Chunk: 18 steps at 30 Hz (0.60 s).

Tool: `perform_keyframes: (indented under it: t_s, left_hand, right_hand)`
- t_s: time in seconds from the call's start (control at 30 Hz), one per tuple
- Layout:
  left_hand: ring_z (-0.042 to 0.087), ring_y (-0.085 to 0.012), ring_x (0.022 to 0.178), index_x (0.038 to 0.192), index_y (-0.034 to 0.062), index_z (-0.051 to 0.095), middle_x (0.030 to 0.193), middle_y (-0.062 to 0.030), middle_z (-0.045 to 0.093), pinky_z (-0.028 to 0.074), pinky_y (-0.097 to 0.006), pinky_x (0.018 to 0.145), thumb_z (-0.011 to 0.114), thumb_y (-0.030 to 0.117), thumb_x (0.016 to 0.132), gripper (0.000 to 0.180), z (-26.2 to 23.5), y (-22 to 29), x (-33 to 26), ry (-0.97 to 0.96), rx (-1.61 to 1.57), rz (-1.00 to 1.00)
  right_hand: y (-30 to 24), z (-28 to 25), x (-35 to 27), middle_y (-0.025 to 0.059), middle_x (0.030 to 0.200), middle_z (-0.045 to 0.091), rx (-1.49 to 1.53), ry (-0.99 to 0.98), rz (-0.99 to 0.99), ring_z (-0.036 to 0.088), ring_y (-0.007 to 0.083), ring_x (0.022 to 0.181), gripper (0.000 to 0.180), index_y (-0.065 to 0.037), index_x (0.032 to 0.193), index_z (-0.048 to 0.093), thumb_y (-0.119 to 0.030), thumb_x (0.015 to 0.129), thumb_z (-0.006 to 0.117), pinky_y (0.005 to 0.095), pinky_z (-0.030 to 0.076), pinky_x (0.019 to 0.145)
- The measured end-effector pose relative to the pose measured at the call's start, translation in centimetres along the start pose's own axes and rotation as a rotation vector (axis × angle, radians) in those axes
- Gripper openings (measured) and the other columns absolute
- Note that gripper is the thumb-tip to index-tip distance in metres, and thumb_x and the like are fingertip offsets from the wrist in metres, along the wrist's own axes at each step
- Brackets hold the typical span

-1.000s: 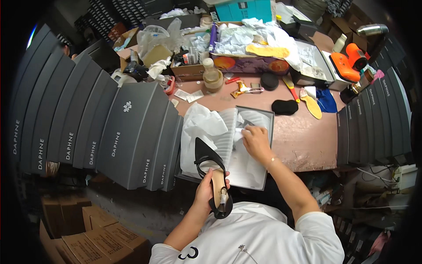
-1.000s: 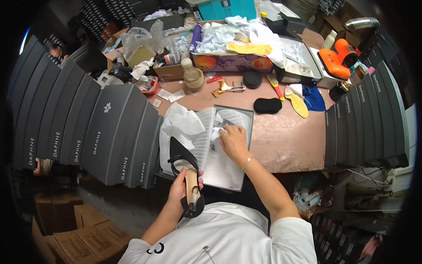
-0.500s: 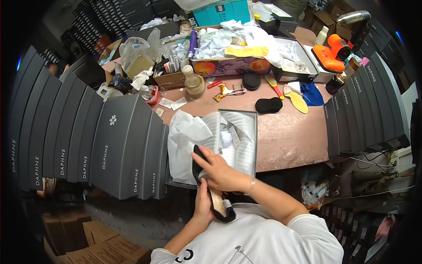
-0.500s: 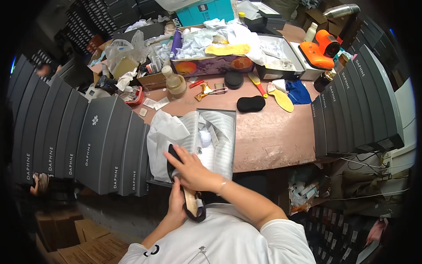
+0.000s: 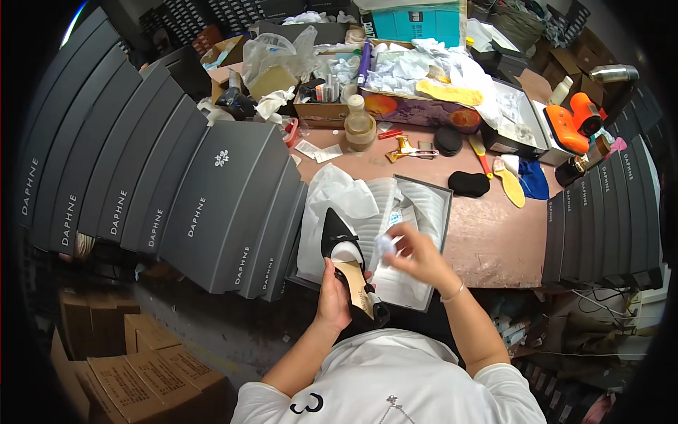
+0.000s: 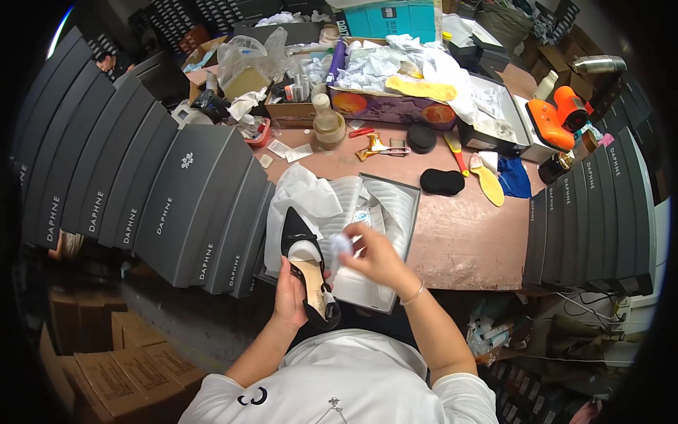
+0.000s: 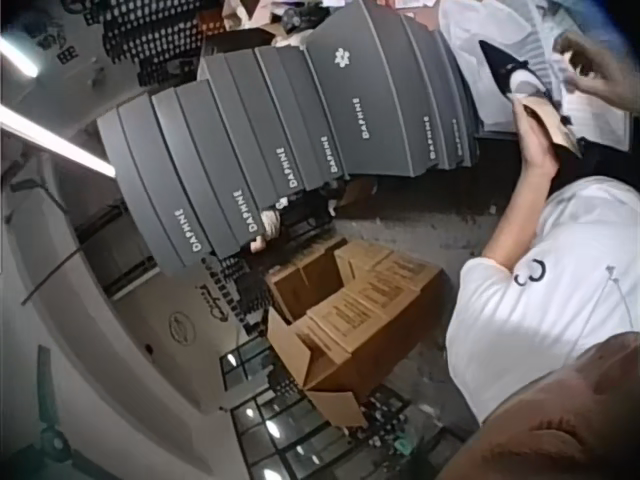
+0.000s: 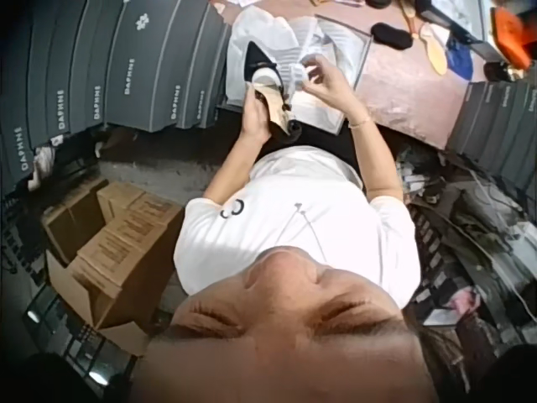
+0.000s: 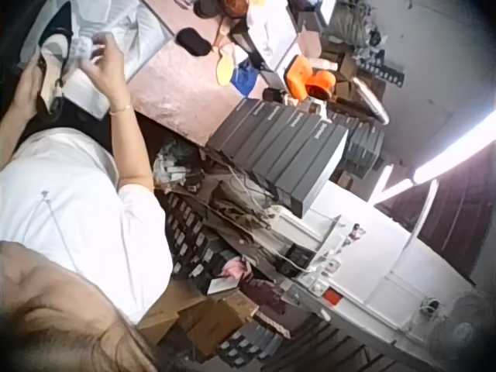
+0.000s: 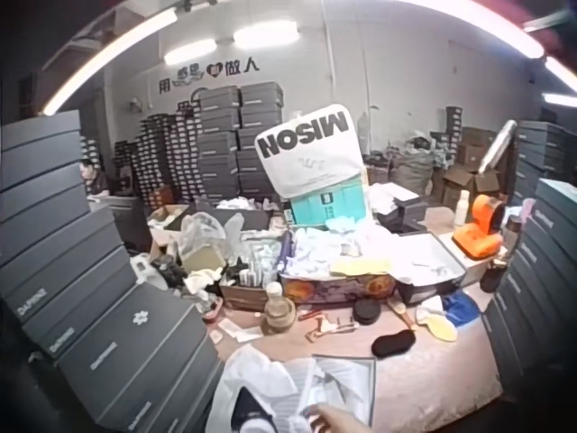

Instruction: Packing black high-heeled shoes into branded boxes with protective tissue paper.

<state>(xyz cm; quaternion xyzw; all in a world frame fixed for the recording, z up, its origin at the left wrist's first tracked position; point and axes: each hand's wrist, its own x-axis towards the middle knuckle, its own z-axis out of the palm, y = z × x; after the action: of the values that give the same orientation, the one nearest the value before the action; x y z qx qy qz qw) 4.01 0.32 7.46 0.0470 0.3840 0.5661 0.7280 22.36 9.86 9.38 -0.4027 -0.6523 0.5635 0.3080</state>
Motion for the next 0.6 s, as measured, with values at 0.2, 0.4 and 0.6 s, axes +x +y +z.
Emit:
perform_keyframes:
  t_s: [0.2,0.4,0.6]
  left_hand:
    - [0.042,-0.0223,0.127,0.138,0.0057,0.035,0.136,-0.0114,0.044,0.035,-0.037,0.105,0.026,0.059,0.098,0.067,2.7,-1.1,-1.1,-0.078,0.143,0.023]
    - [0.061,-0.0220,0.094,0.127,0.0060,0.043,0.110,-0.0111,0.059,0.049,-0.036,0.086,0.027,0.058,0.098,0.062,-2.1,-3.3,-0.6,-0.362,0.145,-0.138]
    - [0.063,-0.0212,0.076,0.121,0.0059,0.049,0.092,-0.0098,0.062,0.053,-0.034,0.069,0.030,0.051,0.100,0.053,-0.1,-0.5,-0.6,-0.136,0.266,-0.117]
  right_hand:
    - [-0.7,4.4,-1.7,0.0102,0.106,0.061,-0.709,0.090,-0.531,0.060,0.0296,0.095,0.040,-0.006,0.109,0.059,-0.010,0.071,0.073,0.0350,0.050,0.079]
    - [-1.1,4.7,-2.1,0.0186,0.120,0.054,-0.640,0.289,-0.456,0.055,0.0346,0.107,0.059,-0.006,0.124,0.053,-0.013,0.070,0.076,0.0389,0.047,0.090]
    - [0.4,3.8,-0.1,0.0237,0.132,0.045,-0.346,-0.014,-0.219,0.052,0.0413,0.114,0.075,-0.007,0.143,0.034,-0.026,0.080,0.072,0.0412,0.045,0.095]
